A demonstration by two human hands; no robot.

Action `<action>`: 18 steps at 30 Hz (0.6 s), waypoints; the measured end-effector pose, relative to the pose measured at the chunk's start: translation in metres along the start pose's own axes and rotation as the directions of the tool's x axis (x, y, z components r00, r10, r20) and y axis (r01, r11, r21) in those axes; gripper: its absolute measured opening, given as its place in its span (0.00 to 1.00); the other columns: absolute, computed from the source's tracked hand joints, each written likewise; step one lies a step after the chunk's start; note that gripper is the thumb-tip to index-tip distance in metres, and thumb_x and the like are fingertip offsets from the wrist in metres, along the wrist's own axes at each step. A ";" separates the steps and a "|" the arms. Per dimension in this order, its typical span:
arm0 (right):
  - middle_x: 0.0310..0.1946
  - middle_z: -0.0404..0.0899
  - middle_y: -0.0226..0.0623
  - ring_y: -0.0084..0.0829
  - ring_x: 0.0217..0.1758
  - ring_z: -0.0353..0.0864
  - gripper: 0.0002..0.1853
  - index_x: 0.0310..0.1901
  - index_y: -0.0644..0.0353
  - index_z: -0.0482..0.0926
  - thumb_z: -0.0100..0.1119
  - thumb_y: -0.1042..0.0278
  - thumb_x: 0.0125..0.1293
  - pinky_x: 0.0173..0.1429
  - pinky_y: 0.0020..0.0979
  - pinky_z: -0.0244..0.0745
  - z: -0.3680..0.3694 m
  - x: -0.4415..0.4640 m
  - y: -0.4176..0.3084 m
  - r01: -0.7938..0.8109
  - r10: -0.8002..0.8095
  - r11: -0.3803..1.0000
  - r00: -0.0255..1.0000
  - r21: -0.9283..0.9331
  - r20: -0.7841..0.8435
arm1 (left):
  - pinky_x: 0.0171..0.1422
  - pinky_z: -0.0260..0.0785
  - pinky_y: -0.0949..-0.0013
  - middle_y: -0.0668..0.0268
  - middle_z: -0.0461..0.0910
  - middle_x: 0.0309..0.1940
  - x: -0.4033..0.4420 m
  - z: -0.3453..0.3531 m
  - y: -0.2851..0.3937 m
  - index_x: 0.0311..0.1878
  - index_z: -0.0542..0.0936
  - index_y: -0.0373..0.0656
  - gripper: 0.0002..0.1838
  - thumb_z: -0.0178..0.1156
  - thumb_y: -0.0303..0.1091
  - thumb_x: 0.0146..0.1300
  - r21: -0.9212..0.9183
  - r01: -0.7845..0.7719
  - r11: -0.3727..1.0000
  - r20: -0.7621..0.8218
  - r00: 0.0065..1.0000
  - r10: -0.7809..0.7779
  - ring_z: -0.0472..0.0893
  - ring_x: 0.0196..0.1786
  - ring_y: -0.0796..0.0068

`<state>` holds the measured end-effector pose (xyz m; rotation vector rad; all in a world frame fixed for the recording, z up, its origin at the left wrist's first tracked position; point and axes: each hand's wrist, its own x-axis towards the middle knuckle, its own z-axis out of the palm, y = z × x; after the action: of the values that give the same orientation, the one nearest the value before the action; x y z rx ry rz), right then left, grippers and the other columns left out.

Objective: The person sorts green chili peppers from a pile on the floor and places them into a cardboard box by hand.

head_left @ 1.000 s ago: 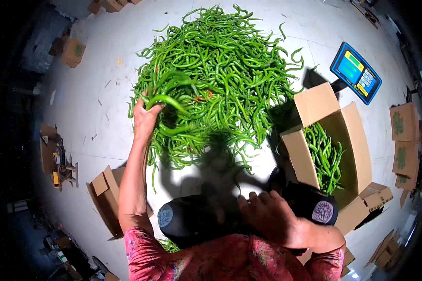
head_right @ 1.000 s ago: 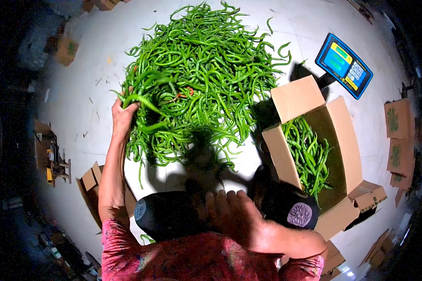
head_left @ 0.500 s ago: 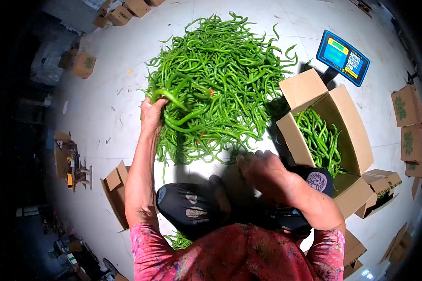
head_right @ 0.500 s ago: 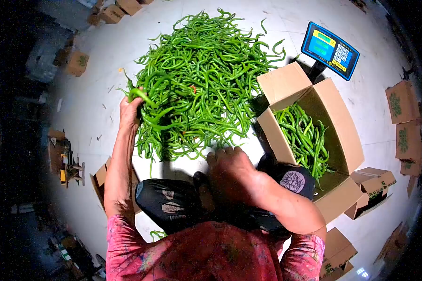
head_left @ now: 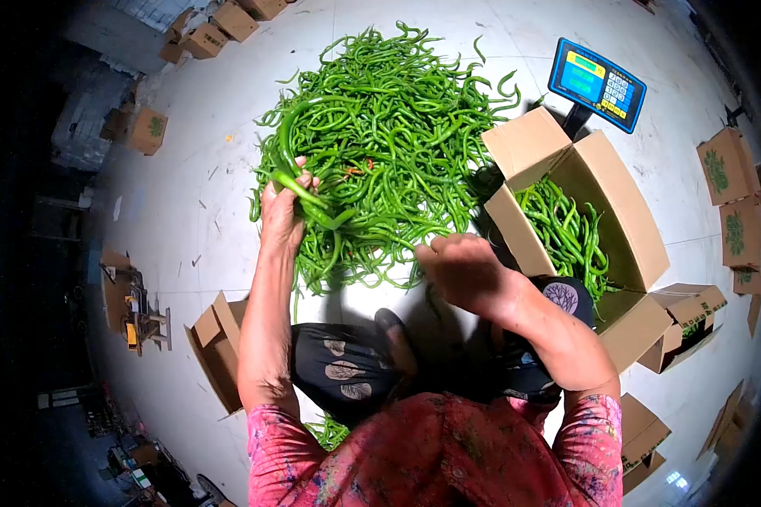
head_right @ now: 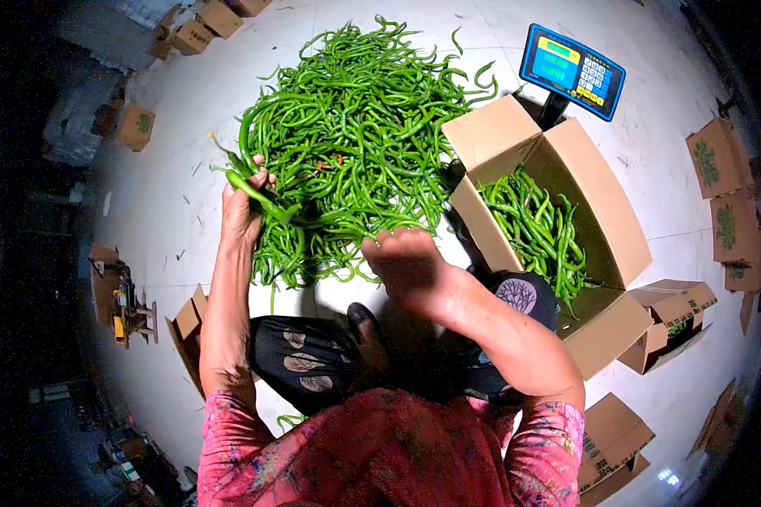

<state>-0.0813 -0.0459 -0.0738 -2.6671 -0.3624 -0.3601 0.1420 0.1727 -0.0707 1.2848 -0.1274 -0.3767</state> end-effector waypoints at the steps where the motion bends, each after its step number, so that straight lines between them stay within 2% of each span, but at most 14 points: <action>1: 0.24 0.74 0.38 0.40 0.29 0.79 0.07 0.32 0.57 0.73 0.57 0.71 0.50 0.33 0.41 0.73 -0.004 0.003 0.001 -0.019 0.018 1.000 1.000 0.015 0.022 | 0.43 0.76 0.73 0.65 0.79 0.35 -0.005 0.004 0.002 0.56 0.73 0.34 0.21 0.64 0.24 0.60 -0.030 0.000 1.000 0.008 1.000 0.000 0.81 0.37 0.73; 3: 0.26 0.76 0.41 0.44 0.32 0.80 0.07 0.32 0.59 0.73 0.57 0.73 0.50 0.36 0.44 0.75 -0.016 0.010 0.004 -0.055 0.052 0.997 0.996 0.047 0.076 | 0.43 0.75 0.72 0.66 0.78 0.36 -0.011 0.014 0.005 0.56 0.73 0.35 0.21 0.64 0.25 0.59 -0.114 0.020 0.993 0.016 1.000 -0.019 0.79 0.38 0.73; 6: 0.31 0.77 0.45 0.49 0.40 0.79 0.07 0.38 0.62 0.73 0.56 0.69 0.61 0.44 0.46 0.75 -0.024 0.017 0.005 -0.148 0.135 0.986 0.978 0.076 0.161 | 0.44 0.75 0.70 0.65 0.78 0.36 -0.023 0.025 0.010 0.57 0.73 0.36 0.22 0.64 0.29 0.60 -0.300 0.079 0.951 0.141 0.989 -0.038 0.79 0.39 0.74; 7: 0.33 0.78 0.46 0.50 0.41 0.79 0.10 0.42 0.63 0.74 0.55 0.67 0.63 0.46 0.46 0.74 -0.025 0.019 0.005 -0.167 0.148 0.977 0.979 0.130 0.142 | 0.48 0.75 0.67 0.65 0.77 0.40 -0.023 0.022 0.009 0.60 0.71 0.39 0.22 0.61 0.29 0.63 -0.317 0.110 0.942 0.180 0.982 -0.054 0.78 0.41 0.73; 10: 0.34 0.78 0.48 0.51 0.40 0.79 0.09 0.39 0.63 0.75 0.54 0.67 0.63 0.45 0.48 0.75 -0.023 0.025 0.005 -0.173 0.174 0.961 0.985 0.216 0.011 | 0.49 0.72 0.65 0.63 0.76 0.42 -0.023 0.025 0.007 0.60 0.70 0.38 0.19 0.56 0.29 0.67 -0.524 0.198 0.828 0.344 0.939 -0.006 0.76 0.43 0.71; 11: 0.34 0.80 0.49 0.52 0.41 0.79 0.10 0.40 0.63 0.77 0.52 0.66 0.64 0.46 0.47 0.75 -0.017 0.027 0.009 -0.177 0.202 0.935 0.978 0.307 -0.050 | 0.50 0.69 0.65 0.63 0.74 0.42 -0.025 0.027 0.009 0.61 0.70 0.38 0.19 0.54 0.28 0.67 -0.555 0.209 0.805 0.372 0.928 0.015 0.73 0.43 0.71; 14: 0.34 0.81 0.49 0.51 0.39 0.80 0.11 0.40 0.62 0.80 0.53 0.64 0.65 0.46 0.44 0.75 -0.020 0.037 0.016 -0.214 0.280 0.813 0.959 0.542 -0.039 | 0.49 0.70 0.65 0.62 0.74 0.42 -0.032 0.034 0.015 0.60 0.70 0.38 0.19 0.54 0.28 0.67 -0.618 0.247 0.747 0.441 0.895 0.068 0.74 0.42 0.71; 15: 0.32 0.83 0.45 0.42 0.36 0.82 0.11 0.41 0.62 0.81 0.54 0.63 0.65 0.45 0.39 0.76 -0.021 0.038 0.020 -0.365 0.400 0.620 0.909 0.694 0.121 | 0.50 0.67 0.67 0.66 0.69 0.39 -0.037 0.037 0.018 0.61 0.69 0.38 0.19 0.52 0.29 0.68 -0.608 0.232 0.759 0.426 0.902 0.065 0.70 0.42 0.73; 16: 0.30 0.83 0.40 0.31 0.34 0.81 0.12 0.43 0.62 0.81 0.56 0.64 0.65 0.43 0.33 0.76 -0.022 0.042 0.024 -0.399 0.426 0.517 0.887 0.757 0.177 | 0.48 0.66 0.68 0.66 0.69 0.38 -0.041 0.040 0.020 0.61 0.69 0.38 0.19 0.52 0.29 0.68 -0.625 0.236 0.744 0.427 0.901 0.073 0.69 0.40 0.74; 18: 0.28 0.83 0.36 0.25 0.32 0.79 0.11 0.42 0.63 0.81 0.57 0.65 0.65 0.41 0.29 0.74 -0.036 0.043 0.025 -0.428 0.499 0.606 0.861 0.670 0.098 | 0.47 0.65 0.68 0.66 0.68 0.38 -0.051 0.046 0.025 0.60 0.69 0.38 0.18 0.52 0.29 0.68 -0.660 0.251 0.708 0.420 0.905 0.070 0.67 0.39 0.75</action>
<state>-0.0407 -0.0747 -0.0386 -1.8977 0.2240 -0.1442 0.0861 0.1539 -0.0279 0.4232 -0.2538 -0.7116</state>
